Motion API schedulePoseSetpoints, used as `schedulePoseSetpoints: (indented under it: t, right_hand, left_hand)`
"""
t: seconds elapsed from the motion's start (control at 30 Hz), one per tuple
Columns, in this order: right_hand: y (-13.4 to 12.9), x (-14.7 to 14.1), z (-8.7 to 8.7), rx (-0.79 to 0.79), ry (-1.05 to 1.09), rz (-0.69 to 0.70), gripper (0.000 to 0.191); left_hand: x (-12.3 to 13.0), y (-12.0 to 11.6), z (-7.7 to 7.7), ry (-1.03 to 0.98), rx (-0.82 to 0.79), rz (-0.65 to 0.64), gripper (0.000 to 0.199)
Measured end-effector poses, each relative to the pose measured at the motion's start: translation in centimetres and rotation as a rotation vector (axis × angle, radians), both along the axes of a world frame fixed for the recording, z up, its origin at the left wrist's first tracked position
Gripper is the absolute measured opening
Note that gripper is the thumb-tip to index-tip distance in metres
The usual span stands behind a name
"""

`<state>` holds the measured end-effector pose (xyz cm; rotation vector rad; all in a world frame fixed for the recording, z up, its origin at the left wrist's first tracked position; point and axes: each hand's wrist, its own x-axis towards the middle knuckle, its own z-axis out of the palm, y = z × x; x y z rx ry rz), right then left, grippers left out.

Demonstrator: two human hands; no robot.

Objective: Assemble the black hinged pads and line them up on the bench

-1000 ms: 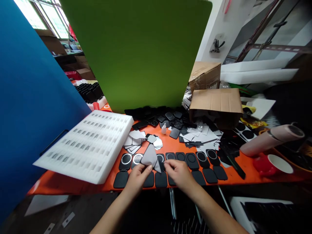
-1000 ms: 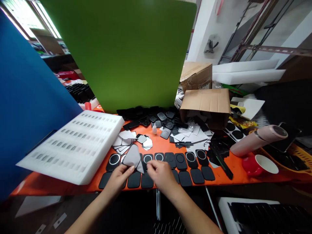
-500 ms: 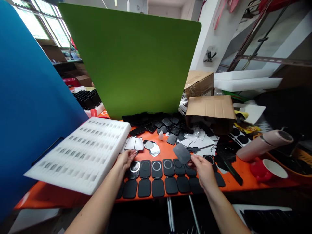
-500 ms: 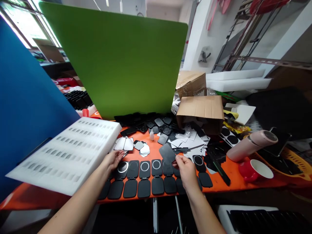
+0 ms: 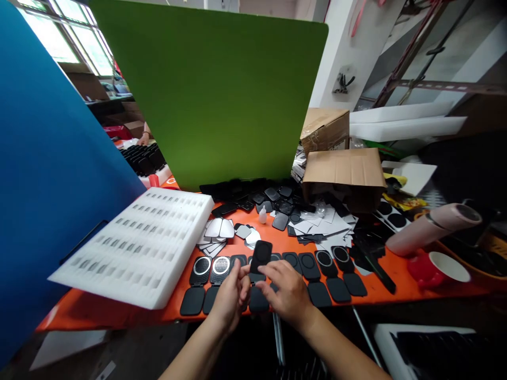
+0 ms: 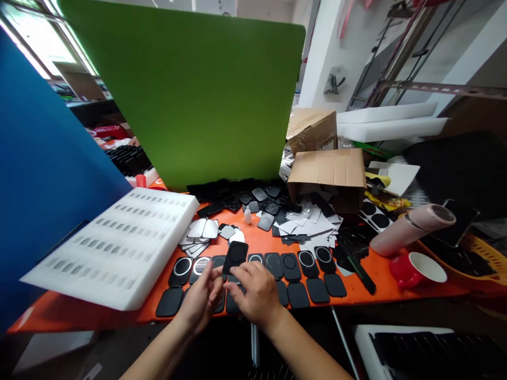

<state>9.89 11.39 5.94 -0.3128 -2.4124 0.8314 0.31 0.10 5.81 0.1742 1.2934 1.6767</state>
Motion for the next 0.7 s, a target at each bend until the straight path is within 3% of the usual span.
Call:
schedulePoseSetpoints:
  t: [0.07,0.13,0.2,0.3,0.37,0.47,0.6,0.7]
  right_hand:
    - [0.4,-0.2,-0.7,-0.212,0.012,-0.156,0.024]
    - [0.9,-0.6,-1.5,-0.46,-0.033,-0.198,0.024]
    - [1.2,-1.2,-2.0,-0.625,-0.107,-0.084,0.021]
    - [0.7,-1.9,-2.0,-0.66,-0.171,0.042,0.017]
    - [0.2,-2.3,-1.9,-0.625,-0.167,0.024,0.016]
    - [-0.3,-3.4,-2.5,-0.655,-0.147,0.006,0.017]
    - [-1.3,-6.2,-4.5,-0.747,-0.204,0.124,0.017]
    - [-2.5,-8.7,-6.4,-0.699,-0.253,0.139,0.016]
  left_hand:
    - [-0.5,-0.4,-0.1,-0.123,0.068,-0.003,0.053]
    - [-0.8,-0.8,-0.4,-0.192,0.106,-0.008,0.051]
    - [-0.8,-1.4,-0.7,-0.217,0.115,-0.013,0.05]
    - [-0.6,-3.0,-1.5,-0.112,0.052,-0.009,0.053]
    - [-0.6,-4.5,-2.2,0.113,-0.101,0.036,0.053]
    - [-1.1,-7.2,-3.5,0.662,-0.366,0.049,0.043]
    - [-2.1,-9.5,-5.1,1.319,-0.448,-0.186,0.025]
    - [-2.9,-10.1,-6.4,1.529,-0.508,-0.27,0.029]
